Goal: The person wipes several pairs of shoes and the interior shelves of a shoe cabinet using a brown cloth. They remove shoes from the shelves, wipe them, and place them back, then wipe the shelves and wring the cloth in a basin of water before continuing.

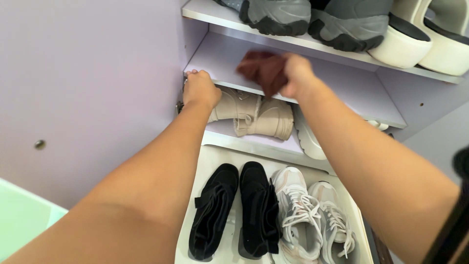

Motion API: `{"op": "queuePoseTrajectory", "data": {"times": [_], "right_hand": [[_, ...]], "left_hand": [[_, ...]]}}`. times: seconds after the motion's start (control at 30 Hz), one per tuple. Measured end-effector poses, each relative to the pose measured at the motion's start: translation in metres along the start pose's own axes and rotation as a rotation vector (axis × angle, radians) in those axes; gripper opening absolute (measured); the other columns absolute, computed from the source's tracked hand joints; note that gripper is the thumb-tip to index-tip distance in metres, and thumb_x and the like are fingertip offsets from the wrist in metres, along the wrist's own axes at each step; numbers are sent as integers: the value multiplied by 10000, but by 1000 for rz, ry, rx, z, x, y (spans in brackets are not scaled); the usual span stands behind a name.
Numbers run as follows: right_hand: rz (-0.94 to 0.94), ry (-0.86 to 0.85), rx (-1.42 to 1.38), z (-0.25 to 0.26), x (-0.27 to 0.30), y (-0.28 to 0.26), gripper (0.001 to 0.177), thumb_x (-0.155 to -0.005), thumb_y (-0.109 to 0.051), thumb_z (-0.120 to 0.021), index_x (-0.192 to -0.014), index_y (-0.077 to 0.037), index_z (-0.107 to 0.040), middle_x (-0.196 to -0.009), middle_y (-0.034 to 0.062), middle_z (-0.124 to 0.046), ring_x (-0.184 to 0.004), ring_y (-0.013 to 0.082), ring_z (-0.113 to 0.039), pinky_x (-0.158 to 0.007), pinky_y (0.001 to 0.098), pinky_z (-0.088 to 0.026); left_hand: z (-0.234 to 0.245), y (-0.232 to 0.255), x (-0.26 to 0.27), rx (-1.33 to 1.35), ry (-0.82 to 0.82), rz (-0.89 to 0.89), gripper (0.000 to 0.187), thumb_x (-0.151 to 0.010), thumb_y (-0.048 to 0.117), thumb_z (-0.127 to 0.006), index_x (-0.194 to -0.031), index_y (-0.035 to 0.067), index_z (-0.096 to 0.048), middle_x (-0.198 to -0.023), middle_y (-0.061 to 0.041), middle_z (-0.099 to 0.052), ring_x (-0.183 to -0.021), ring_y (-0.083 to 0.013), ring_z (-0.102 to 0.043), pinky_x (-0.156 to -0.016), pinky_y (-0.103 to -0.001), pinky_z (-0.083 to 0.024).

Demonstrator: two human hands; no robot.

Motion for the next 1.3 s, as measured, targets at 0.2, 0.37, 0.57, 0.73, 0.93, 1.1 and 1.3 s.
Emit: {"op": "queuePoseTrajectory", "data": {"times": [0.2, 0.37, 0.57, 0.73, 0.93, 1.1, 1.3], "right_hand": [[79, 412, -156, 118, 20, -20, 363, -1004, -291, -457, -1292, -104, -575, -1264, 176, -636, -1072, 295, -665, -953, 481, -535], [539, 267, 843, 103, 38, -55, 548, -867, -270, -624, -1382, -84, -621, -1408, 165, -653, -1266, 315, -635, -1059, 426, -501], [717, -201, 1379, -31, 30, -8, 631, -1020, -480, -582, -1503, -89, -471, -1583, 210, -376, -1462, 375, -301, -1167, 456, -235], [545, -155, 1386, 16, 35, -9, 604, -929, -582, -555, -1347, -162, -670, -1369, 124, -683, -1280, 293, -628, -1111, 383, -452], [-40, 331, 1601, 231, 30, -65, 723, -934, -690, -494, -1508, -255, -556, -1564, 187, -451, -1430, 382, -434, -1186, 460, -330], [-145, 317, 1474, 317, 17, -63, 1028, -823, -850, -301, -1631, -245, -112, -1730, 26, -33, -1604, 217, 39, -1267, 486, -21], [-117, 445, 1607, 291, -46, -69, 1170, -732, -970, -268, -1660, -291, -52, -1728, 91, 44, -1574, 363, 83, -1244, 571, 53]], "left_hand": [[4, -4, 2, 16, -70, 55, 424, -860, 83, -670, -1255, -56, -603, -1391, -263, -526, -1206, -385, -609, -1021, -401, -522], [-7, 1, 3, 1, -92, 82, 387, -871, 101, -703, -1231, -32, -659, -1437, -240, -546, -1264, -356, -611, -1078, -382, -512], [3, 11, -4, -123, 56, 10, 423, -766, 103, -767, -1162, 1, -664, -1465, -323, -453, -1340, -381, -512, -971, -384, -506], [-6, 17, -2, -113, -70, 86, 372, -861, 118, -733, -1209, 0, -676, -1347, -304, -583, -1180, -350, -657, -962, -377, -568], [-3, 16, 0, -96, -43, 101, 365, -846, 107, -733, -1187, -13, -681, -1370, -293, -567, -1185, -365, -643, -971, -389, -560], [-1, 13, -1, -123, 34, 58, 360, -803, 99, -756, -1140, -14, -702, -1424, -296, -508, -1279, -388, -564, -1007, -391, -523], [-2, 17, -1, -152, -103, 56, 446, -817, 145, -771, -1201, -50, -657, -1341, -342, -559, -1199, -399, -632, -1018, -394, -531]]}}
Point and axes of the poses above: each hand's wrist, its own x-axis away from the middle knuckle, its own z-axis out of the back of the hand, y = z × x, the point moved 10 cm from there along -x, towards the middle knuckle
